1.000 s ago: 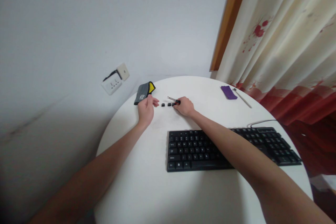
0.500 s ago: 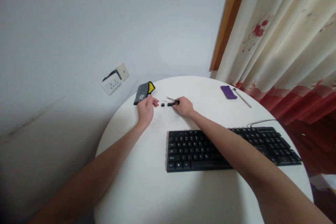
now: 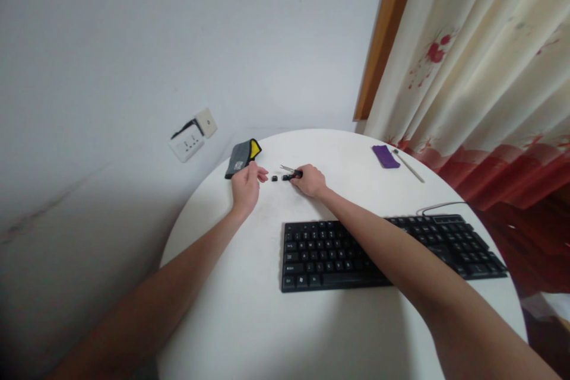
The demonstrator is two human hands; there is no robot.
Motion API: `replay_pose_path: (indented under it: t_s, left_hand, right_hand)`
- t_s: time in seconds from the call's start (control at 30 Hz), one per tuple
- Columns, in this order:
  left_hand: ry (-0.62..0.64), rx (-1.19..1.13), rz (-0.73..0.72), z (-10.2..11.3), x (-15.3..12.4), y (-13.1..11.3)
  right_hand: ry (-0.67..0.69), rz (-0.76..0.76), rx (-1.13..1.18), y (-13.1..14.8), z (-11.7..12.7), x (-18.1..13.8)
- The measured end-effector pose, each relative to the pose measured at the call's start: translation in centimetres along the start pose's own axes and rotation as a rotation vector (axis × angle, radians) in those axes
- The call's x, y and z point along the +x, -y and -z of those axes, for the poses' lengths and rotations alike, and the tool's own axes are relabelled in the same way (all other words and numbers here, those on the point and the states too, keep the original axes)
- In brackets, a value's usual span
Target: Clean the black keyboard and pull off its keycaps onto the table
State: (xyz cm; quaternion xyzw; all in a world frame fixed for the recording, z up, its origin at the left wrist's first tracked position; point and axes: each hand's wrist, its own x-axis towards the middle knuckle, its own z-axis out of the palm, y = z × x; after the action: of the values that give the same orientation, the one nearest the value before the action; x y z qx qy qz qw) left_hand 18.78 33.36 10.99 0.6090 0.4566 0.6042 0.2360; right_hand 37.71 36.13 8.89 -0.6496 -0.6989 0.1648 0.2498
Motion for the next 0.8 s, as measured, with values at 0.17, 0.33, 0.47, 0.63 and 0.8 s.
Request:
replay_pose_path:
  t_s: [0.17, 0.33, 0.47, 0.63, 0.8]
  left_hand:
    - [-0.003, 0.023, 0.021, 0.0, 0.0, 0.1]
    - [-0.013, 0.002, 0.043, 0.1, 0.0, 0.1]
    - [-0.023, 0.005, 0.046, 0.2, 0.1, 0.0]
    - [-0.025, 0.014, 0.037, 0.2, 0.2, 0.1]
    - [-0.01, -0.001, 0.037, 0.1, -0.1, -0.1]
  right_hand:
    - [-0.021, 0.002, 0.044, -0.2, -0.3, 0.1]
    - [-0.056, 0.03, 0.181, -0.6, 0.3, 0.2]
    - [-0.166, 0.039, 0.305, -0.4, 2.7, -0.1]
    - [-0.257, 0.071, 0.703, 0.2, 6.9, -3.3]
    - [-0.155, 0.167, 0.629, -0.4, 8.5, -8.5]
